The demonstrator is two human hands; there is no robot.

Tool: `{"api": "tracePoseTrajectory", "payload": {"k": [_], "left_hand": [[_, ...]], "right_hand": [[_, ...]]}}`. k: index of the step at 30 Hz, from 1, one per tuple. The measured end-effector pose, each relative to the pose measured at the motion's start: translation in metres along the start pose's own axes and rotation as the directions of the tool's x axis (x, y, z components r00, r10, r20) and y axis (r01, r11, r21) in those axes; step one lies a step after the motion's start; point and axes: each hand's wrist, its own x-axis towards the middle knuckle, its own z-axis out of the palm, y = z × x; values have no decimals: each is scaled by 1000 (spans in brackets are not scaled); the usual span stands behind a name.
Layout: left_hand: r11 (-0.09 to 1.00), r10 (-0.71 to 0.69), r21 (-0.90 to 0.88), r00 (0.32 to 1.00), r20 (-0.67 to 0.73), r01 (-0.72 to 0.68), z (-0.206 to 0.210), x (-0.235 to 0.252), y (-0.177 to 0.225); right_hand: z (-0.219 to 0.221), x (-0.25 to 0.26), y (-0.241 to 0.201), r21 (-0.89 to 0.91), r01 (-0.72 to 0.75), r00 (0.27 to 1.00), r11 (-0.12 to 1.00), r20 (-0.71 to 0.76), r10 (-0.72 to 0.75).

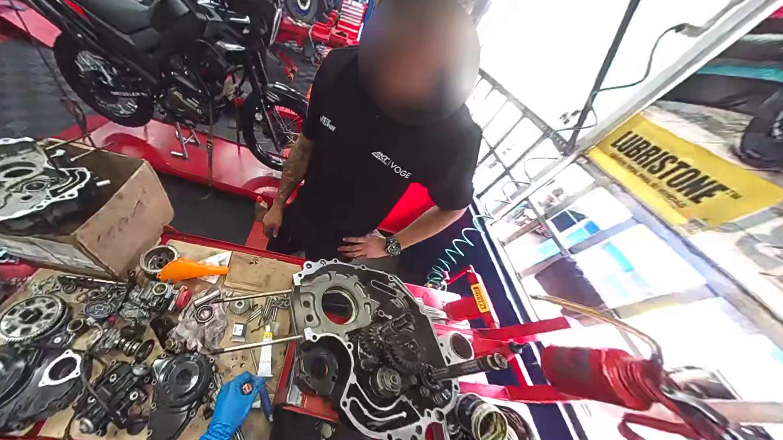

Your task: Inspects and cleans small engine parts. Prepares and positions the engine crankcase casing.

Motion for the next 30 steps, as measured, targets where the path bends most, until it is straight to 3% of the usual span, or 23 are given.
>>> {"api": "tracePoseTrajectory", "payload": {"k": [2,4,6,7,9,11,13,15,17,20,30], "left_hand": [[998,42,37,998,49,-44,-2,-1,-19],[993,31,112,997,72,-39,-29,-28,-16],[995,70,81,980,-187,-56,-79,-57,16],[992,121,23,928,-354,-121,-108,-73,43],[907,242,-184,827,-508,-378,-162,-94,112],[735,442,-401,835,-328,-547,-189,-91,191],[712,581,-500,814,26,-492,-186,-64,263],[838,465,-465,818,338,-284,-157,-32,315],[940,292,-308,816,499,-148,-128,-4,342],[980,191,-161,796,574,-119,-109,15,354],[977,139,-212,810,570,-19,-92,18,337]], "right_hand": [[4,33,6,19,11,999,1000,42,-12],[11,59,16,-28,-75,997,997,30,75],[21,85,22,-122,-119,991,985,40,125],[25,94,24,-176,-121,989,977,66,135],[40,104,28,-286,-98,979,953,145,144],[59,115,26,-363,-54,960,930,238,149],[76,126,24,-423,-41,943,905,283,175],[93,133,21,-476,-47,931,878,297,211],[108,139,18,-507,-47,921,861,312,234],[124,145,17,-562,-60,911,825,307,275],[137,152,18,-611,-15,899,792,338,279]]}}
